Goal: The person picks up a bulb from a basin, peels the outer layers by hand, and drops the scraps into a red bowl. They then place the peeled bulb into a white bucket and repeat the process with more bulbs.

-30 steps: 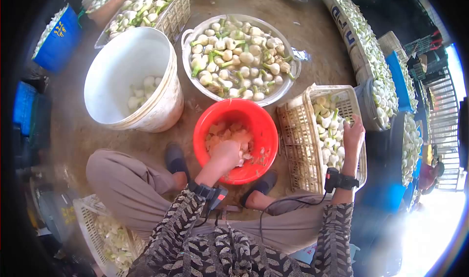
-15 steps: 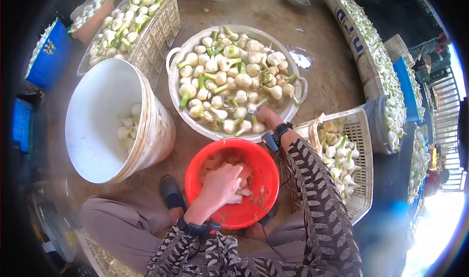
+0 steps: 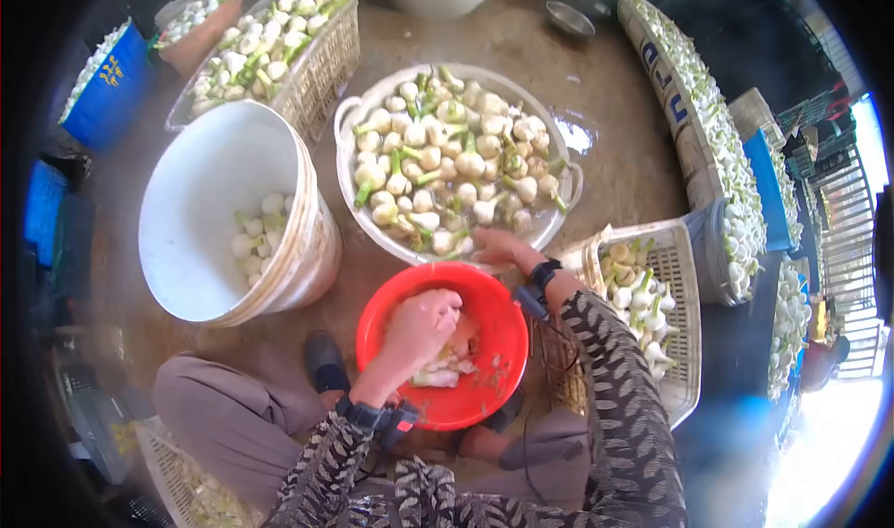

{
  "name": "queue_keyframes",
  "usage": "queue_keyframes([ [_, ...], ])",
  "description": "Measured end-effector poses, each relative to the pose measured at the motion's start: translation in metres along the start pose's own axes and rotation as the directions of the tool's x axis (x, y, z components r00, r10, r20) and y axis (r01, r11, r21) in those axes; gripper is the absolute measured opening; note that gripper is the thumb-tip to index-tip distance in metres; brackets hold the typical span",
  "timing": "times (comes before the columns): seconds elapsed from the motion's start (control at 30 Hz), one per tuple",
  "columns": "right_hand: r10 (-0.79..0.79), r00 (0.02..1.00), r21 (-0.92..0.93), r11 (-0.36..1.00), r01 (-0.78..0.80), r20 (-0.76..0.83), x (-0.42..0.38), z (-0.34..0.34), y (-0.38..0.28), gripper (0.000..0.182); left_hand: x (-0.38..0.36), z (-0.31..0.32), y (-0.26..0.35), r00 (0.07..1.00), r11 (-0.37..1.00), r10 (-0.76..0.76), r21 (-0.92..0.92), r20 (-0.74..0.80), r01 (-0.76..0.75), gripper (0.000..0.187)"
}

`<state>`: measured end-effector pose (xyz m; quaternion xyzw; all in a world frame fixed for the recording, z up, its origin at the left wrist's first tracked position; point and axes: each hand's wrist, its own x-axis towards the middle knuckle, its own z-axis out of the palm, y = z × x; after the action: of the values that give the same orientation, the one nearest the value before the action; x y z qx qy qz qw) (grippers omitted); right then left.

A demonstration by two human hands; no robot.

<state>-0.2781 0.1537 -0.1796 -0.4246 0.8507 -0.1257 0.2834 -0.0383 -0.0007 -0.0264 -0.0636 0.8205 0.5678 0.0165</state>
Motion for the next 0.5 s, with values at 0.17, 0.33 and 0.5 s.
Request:
queue_keyframes([
  [0.17, -0.011, 0.98, 0.229, 0.973, -0.035, 0.198, 0.018, -0.021, -0.013, 0.064, -0.01, -0.018, 0.004, 1.0, 1.0, -0.014, 0.009, -0.01, 0.014, 0.018],
  [0.33, -0.152, 0.975, 0.037, 0.988, 0.148, 0.162, 0.023, -0.021, -0.011, 0.062, 0.004, -0.029, 0.003, 0.991, 0.982, -0.111, -0.162, -0.08, 0.097, 0.019],
  [0.5, 0.18, 0.961, 0.46, 0.849, -0.261, 0.212, -0.003, -0.044, 0.0, 0.028, 0.019, -0.024, 0.008, 0.995, 0.975, -0.096, -0.205, -0.02, 0.09, 0.021],
])
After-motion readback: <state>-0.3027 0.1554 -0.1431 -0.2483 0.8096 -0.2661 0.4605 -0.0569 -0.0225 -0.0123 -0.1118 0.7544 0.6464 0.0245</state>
